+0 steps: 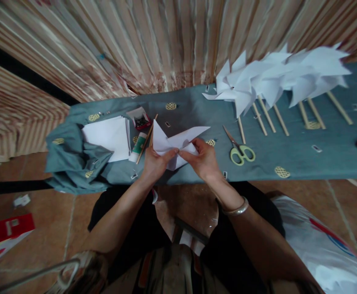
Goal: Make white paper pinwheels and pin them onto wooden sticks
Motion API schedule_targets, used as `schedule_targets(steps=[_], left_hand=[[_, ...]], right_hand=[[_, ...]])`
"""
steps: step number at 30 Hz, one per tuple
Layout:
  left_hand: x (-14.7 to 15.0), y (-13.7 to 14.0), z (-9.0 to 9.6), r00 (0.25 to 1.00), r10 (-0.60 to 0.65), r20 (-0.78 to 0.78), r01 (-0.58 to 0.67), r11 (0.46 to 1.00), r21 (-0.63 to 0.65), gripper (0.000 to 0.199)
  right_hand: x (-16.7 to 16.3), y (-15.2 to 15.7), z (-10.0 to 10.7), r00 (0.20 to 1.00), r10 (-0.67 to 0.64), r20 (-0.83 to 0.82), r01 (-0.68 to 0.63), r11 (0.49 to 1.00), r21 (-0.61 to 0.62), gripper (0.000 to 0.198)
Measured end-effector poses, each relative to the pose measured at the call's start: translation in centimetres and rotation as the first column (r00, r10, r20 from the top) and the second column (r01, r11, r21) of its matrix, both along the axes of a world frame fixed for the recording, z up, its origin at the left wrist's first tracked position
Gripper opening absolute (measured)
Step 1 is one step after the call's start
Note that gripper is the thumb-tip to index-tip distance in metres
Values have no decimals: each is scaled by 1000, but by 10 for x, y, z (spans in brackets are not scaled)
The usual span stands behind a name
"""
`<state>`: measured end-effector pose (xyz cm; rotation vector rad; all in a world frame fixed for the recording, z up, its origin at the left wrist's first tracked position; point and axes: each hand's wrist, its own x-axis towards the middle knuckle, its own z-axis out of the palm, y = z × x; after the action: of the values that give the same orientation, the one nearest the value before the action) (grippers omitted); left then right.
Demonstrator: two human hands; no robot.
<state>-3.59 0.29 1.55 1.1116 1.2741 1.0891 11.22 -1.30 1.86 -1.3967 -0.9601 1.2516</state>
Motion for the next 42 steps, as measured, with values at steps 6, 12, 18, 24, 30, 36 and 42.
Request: schedule_targets(steps=[6, 12, 18, 24, 30, 36, 42], left_hand=[[0, 15, 16, 990, 87, 115, -93, 994, 54, 28], [-19, 27, 35, 908, 223, 356, -242, 970, 10, 34], [-43, 39, 40, 871, 333, 361, -362, 932, 14, 41], [-60, 41, 40, 841, 449, 301, -458, 888, -46, 28], [-80, 43, 44, 790, 548, 274, -559, 828, -45, 19], [-77, 37, 39, 826, 485, 287, -498, 866, -31, 25], [-67, 36, 39, 836, 480, 268, -480, 874, -67, 25]], right_hand=[[7, 14, 21, 998, 31, 52, -40, 984, 172, 42], [36, 26, 21, 994, -108, -18, 109, 958, 266, 36], [51, 13, -1, 907, -83, 413, -45, 956, 290, 30], [41, -7, -12, 514, 9, 858, -343, 919, 196, 47], [26, -32, -23, 282, 8, 959, -431, 894, 119, 55], [15, -50, -23, 200, -7, 980, -454, 885, 100, 47], [4, -63, -9, 498, 110, 860, -583, 777, 238, 32]])
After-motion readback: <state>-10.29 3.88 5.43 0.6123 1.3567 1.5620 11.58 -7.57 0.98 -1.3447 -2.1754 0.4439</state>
